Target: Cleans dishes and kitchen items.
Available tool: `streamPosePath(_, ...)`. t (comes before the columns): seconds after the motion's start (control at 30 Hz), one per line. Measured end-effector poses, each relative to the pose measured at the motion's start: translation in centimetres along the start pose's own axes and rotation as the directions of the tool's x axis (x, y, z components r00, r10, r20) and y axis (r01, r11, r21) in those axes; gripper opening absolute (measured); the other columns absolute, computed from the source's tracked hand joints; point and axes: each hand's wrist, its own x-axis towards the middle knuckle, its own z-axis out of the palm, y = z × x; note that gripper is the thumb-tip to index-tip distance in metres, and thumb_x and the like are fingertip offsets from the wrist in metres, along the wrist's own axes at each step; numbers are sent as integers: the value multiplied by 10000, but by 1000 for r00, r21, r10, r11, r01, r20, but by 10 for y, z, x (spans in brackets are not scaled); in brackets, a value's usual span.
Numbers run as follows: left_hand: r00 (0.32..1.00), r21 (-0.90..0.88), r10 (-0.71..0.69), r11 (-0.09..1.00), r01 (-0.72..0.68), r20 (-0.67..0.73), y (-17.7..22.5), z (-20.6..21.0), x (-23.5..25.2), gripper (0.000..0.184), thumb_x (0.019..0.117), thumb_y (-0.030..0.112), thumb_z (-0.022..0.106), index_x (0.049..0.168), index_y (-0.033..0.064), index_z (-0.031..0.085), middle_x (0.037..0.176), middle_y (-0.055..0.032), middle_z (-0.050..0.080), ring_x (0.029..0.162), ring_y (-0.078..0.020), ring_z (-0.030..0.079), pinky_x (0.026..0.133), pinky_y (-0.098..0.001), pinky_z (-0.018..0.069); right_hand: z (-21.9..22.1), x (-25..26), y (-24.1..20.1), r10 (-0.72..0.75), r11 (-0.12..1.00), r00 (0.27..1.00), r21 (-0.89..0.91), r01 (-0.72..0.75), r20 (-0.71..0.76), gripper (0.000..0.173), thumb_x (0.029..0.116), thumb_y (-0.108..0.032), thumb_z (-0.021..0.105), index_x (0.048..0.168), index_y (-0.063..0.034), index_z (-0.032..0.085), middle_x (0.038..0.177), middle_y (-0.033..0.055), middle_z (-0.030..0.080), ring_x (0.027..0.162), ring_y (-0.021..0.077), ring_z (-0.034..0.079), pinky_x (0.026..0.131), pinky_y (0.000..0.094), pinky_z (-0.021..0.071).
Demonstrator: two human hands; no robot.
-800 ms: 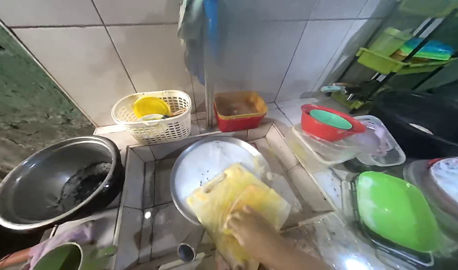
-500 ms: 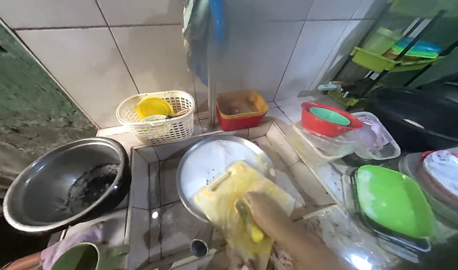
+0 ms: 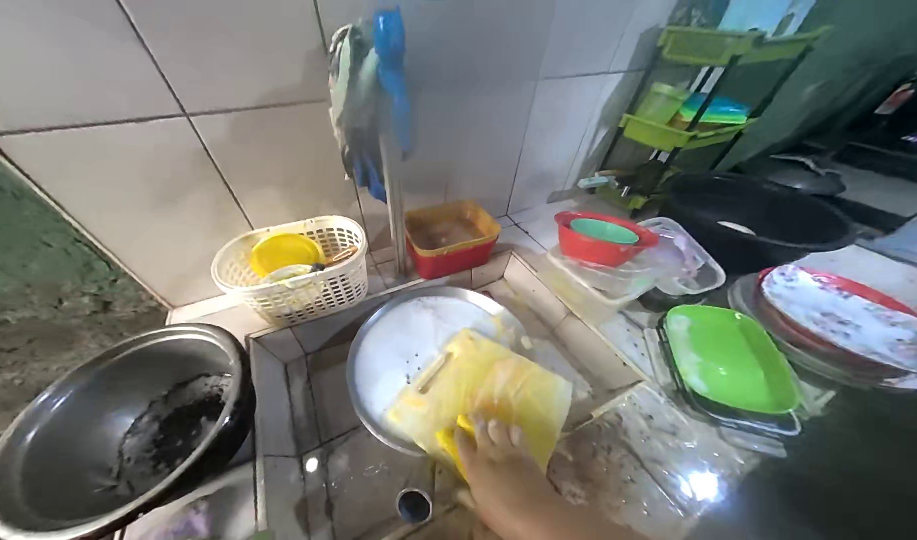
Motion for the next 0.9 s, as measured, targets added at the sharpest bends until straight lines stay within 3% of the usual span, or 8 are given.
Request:
streamPosePath(0.17, 998, -40, -21, 999, 19, -66, 0, 8, 1, 681, 1002, -62, 469, 1556, -46, 73, 1375, -273, 426, 1122, -207, 580, 915, -341, 525, -9, 57, 46, 64, 995, 961, 96, -40, -268, 423, 1032, -59, 520, 1442, -138, 591, 1556, 208, 436, 1425, 449, 407, 1142, 629, 348)
streamPosePath(0.3, 992, 48, -58, 997, 64, -115, 19, 17, -7, 661, 1009, -86, 466, 1557, -69, 96, 1483, -312, 355, 1248, -264, 519, 1005, -344, 476, 1, 65, 61, 52, 994, 899, 110, -4, -435, 316, 1020, -77, 570, 1315, -14, 662, 1379, 216, 594, 1328, 415, 517, 1120, 557, 403)
streamPosePath(0.4, 996, 187, 48, 982, -34, -70, 13, 9, -8, 660, 974, -121, 412, 1540, -151, 75, 1544, -371, 273, 1384, -306, 401, 1144, -324, 337, 36, 16, 54, -198, 966, 854, 49, 252, -481, 274, 1014, -60, 528, 1195, 18, 718, 1209, 230, 684, 1189, 440, 620, 1016, 562, 500)
streamPosePath(0.43, 997, 188, 67, 980, -57, -48, 8, 8, -6, 644, 953, -116, 409, 1520, -162, 108, 1506, -362, 312, 1347, -281, 426, 1123, -308, 357, 37, 14, 63, -255, 952, 812, 12, 306, -525, 253, 997, -57, 549, 1149, 4, 741, 1152, 214, 708, 1119, 426, 660, 957, 551, 541)
streamPosePath(0.5, 996, 213, 76, 975, -67, -35, 1, 4, -1, 563, 978, -85, 459, 1476, -188, 219, 1421, -353, 415, 1243, -264, 504, 1060, -311, 420, 10, 34, 82, -168, 978, 894, 41, 203, -416, 286, 1039, -74, 506, 1238, 1, 697, 1279, 221, 651, 1224, 419, 598, 1042, 546, 473)
streamPosePath(0.6, 996, 145, 83, 986, -79, -27, -2, 4, 0, 632, 987, -50, 508, 1505, -130, 155, 1394, -305, 427, 1189, -206, 556, 977, -293, 494, -8, 75, 83, 63, 991, 885, 133, -1, -461, 268, 995, -32, 587, 1234, -10, 705, 1328, 217, 612, 1244, 428, 568, 1031, 582, 468)
streamPosePath(0.77, 988, 252, 154, 957, -146, -11, -15, -1, 3, 710, 945, -49, 488, 1522, -174, 94, 1504, -387, 324, 1355, -328, 446, 1115, -356, 392, 14, 28, 64, -287, 951, 912, 24, 307, -294, 309, 1044, -52, 476, 1268, 28, 672, 1235, 262, 640, 1186, 451, 597, 1020, 566, 478)
streamPosePath(0.9, 998, 66, 57, 996, -55, -41, -3, 9, -1, 697, 975, -94, 512, 1535, -108, 98, 1416, -309, 399, 1188, -209, 561, 965, -302, 508, -19, 89, 93, -67, 993, 892, 55, 102, -447, 250, 994, -27, 583, 1199, -14, 725, 1295, 207, 635, 1208, 417, 596, 1015, 580, 484)
